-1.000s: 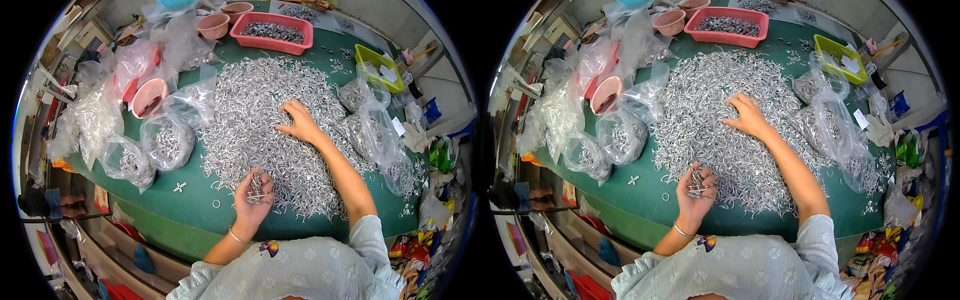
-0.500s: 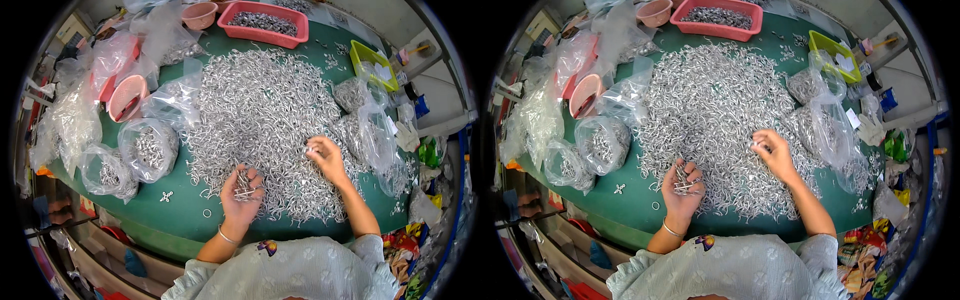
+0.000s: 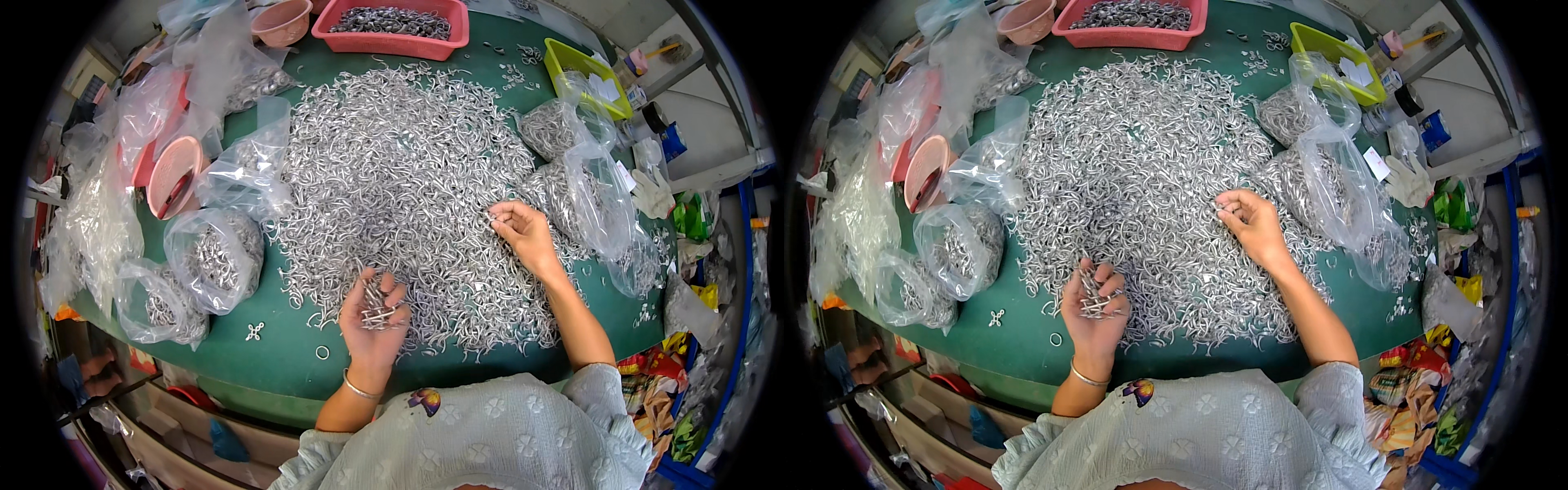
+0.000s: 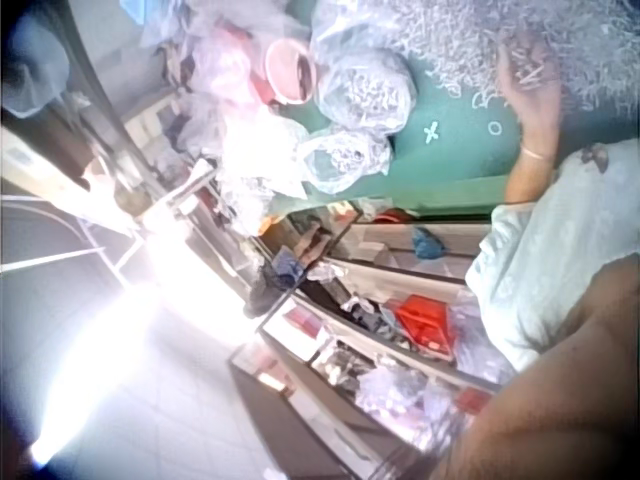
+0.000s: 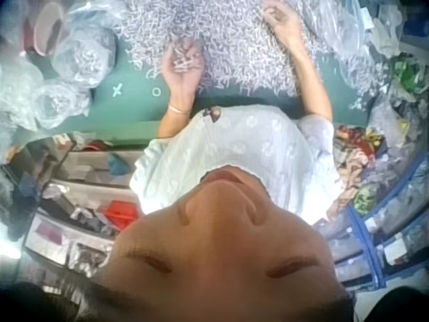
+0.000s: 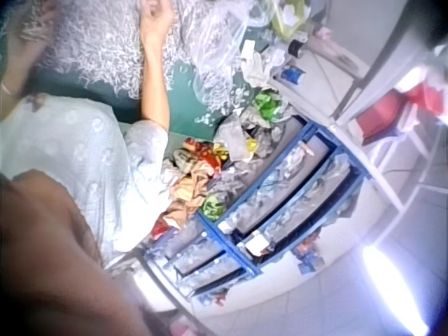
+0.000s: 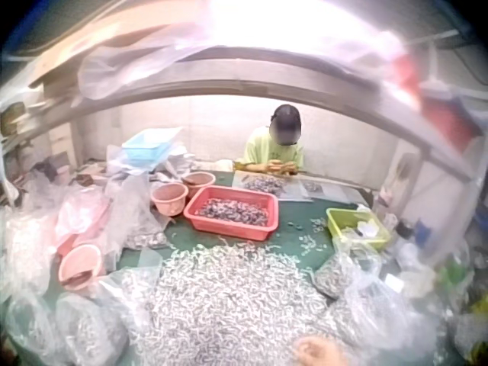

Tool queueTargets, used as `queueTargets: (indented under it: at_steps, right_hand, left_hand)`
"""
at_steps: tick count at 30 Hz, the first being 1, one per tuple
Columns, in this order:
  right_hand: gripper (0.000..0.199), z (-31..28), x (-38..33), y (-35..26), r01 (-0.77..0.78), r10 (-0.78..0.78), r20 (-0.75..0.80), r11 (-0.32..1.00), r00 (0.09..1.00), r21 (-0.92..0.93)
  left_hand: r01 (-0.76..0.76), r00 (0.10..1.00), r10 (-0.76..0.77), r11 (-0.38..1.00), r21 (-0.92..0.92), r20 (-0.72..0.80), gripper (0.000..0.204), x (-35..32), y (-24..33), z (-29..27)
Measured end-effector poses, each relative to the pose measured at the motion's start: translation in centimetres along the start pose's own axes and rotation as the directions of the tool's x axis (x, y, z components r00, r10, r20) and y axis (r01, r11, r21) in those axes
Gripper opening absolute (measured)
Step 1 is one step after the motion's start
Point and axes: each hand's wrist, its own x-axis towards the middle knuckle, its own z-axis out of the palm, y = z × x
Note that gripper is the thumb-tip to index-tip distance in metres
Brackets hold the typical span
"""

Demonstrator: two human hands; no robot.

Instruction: The person sorts small metal hooks and clips by hand from a large central pile on a green workbench, placing specific pieces into plastic bags and gathering others into small heaps.

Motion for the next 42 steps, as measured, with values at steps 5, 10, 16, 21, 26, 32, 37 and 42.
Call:
queueTargets:
  at_steps: [5, 10, 16, 21, 26, 32, 37, 42]
  right_hand:
    - [0.022, -0.9, -1.0, -2.3, -0.161, 0.167, -0.026, 0.975, 0.986, 0.152]
    - [0.020, -5.3, -6.8, -2.5, -0.219, 0.232, -0.021, 0.942, 0.973, 0.252]
    - [0.019, -14.7, -18.2, 0.8, -0.074, 0.218, -0.491, 0.953, 0.844, 0.295]
    - [0.018, -23.4, -23.1, 6.9, 0.116, 0.218, -0.861, 0.947, 0.459, 0.301]
    - [0.024, -33.5, -20.6, 13.5, 0.116, 0.149, -0.913, 0.972, 0.379, 0.206]
    - [0.014, -36.7, -19.6, 14.9, -0.279, -0.373, -0.921, 0.877, 0.117, -0.390]
    - [0.011, -16.4, -10.5, -5.5, 0.025, -0.774, -0.572, 0.600, 0.272, -0.799]
    - [0.017, -5.1, -4.5, -6.7, 0.443, -0.515, -0.114, 0.815, 0.850, -0.374]
  left_hand:
    - [-0.014, 0.997, 0.018, 0.999, 0.049, -0.069, 0.020, 0.0, -0.2, 0.4]
    - [0.018, 1.000, -0.018, 1.000, -0.025, -0.017, 0.021, 0.2, -0.2, 0.0]
    - [0.028, 0.992, -0.028, 1.000, 0.004, 0.119, 0.023, 0.1, -0.5, -0.3]
    - [0.028, 0.997, -0.032, 0.998, 0.062, 0.066, 0.023, 0.1, -1.0, -0.4]
    - [0.006, 0.999, -0.012, 0.984, 0.177, 0.033, 0.018, 0.0, -1.7, 0.1]
    - [0.028, 1.000, -0.028, 0.988, 0.155, -0.005, 0.020, -0.4, -1.6, -0.2]
    - [-0.005, 0.999, 0.013, 0.973, 0.231, -0.033, 0.021, -0.9, -1.7, -0.4]
    - [0.032, 0.999, -0.017, 0.949, 0.312, -0.051, 0.021, -0.1, -3.1, 0.6]
